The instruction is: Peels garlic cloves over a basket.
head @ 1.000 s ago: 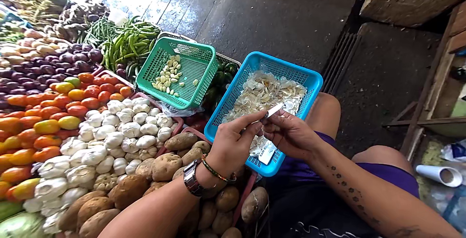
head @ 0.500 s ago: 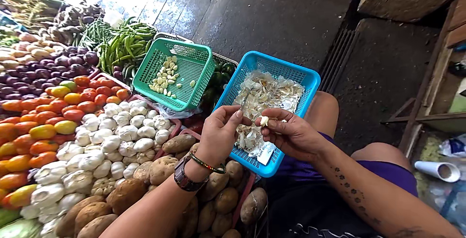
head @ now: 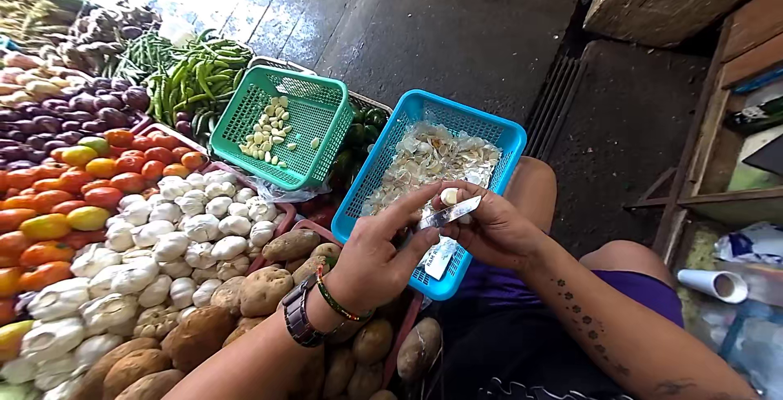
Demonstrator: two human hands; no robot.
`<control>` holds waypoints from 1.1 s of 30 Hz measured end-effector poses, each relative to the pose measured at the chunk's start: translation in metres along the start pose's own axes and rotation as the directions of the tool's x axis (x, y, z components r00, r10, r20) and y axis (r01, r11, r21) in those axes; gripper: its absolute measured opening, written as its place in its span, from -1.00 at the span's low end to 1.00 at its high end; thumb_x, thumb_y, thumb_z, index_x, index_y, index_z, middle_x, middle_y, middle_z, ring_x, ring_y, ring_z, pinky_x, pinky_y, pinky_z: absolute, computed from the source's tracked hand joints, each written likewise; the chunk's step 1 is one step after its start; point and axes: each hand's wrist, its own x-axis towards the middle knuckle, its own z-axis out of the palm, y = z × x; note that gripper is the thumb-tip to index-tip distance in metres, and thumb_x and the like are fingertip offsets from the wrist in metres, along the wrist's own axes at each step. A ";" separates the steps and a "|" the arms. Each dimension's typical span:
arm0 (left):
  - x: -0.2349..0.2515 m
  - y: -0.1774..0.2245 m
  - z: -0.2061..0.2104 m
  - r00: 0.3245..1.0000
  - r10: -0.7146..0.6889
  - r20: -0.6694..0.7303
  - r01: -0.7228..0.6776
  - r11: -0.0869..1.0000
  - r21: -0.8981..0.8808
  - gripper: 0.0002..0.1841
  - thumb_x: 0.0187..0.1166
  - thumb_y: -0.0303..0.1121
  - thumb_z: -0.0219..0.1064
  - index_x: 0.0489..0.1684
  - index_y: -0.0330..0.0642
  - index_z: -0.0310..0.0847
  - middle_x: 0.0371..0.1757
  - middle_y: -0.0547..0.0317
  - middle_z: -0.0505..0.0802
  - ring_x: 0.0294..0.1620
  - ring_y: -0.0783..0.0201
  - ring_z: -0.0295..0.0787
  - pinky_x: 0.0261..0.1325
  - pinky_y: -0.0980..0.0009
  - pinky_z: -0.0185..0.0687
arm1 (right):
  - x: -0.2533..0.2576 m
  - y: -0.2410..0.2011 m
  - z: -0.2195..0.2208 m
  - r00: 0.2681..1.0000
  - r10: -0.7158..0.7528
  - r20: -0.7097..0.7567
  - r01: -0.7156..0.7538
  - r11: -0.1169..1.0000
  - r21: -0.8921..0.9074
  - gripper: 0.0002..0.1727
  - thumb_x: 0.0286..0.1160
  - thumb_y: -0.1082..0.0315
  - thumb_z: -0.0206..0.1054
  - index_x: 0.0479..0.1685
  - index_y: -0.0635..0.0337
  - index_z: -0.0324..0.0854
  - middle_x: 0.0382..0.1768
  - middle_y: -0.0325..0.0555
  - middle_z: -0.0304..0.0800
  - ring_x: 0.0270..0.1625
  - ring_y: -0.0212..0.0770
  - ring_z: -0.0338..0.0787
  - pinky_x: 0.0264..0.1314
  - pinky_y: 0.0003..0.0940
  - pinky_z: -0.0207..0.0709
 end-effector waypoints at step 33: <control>0.003 -0.005 -0.009 0.995 -0.092 0.032 0.094 0.994 -0.053 -0.54 0.75 -0.38 0.21 0.64 -0.10 0.49 -0.23 0.30 0.90 -0.39 0.54 0.72 -0.27 0.61 0.67 | 0.001 -0.004 0.005 0.995 -0.078 -0.056 0.058 0.954 -0.293 -0.85 0.56 0.55 0.35 -0.02 0.19 0.75 -0.25 0.01 0.90 -0.28 -0.20 0.91 -0.01 -0.28 0.84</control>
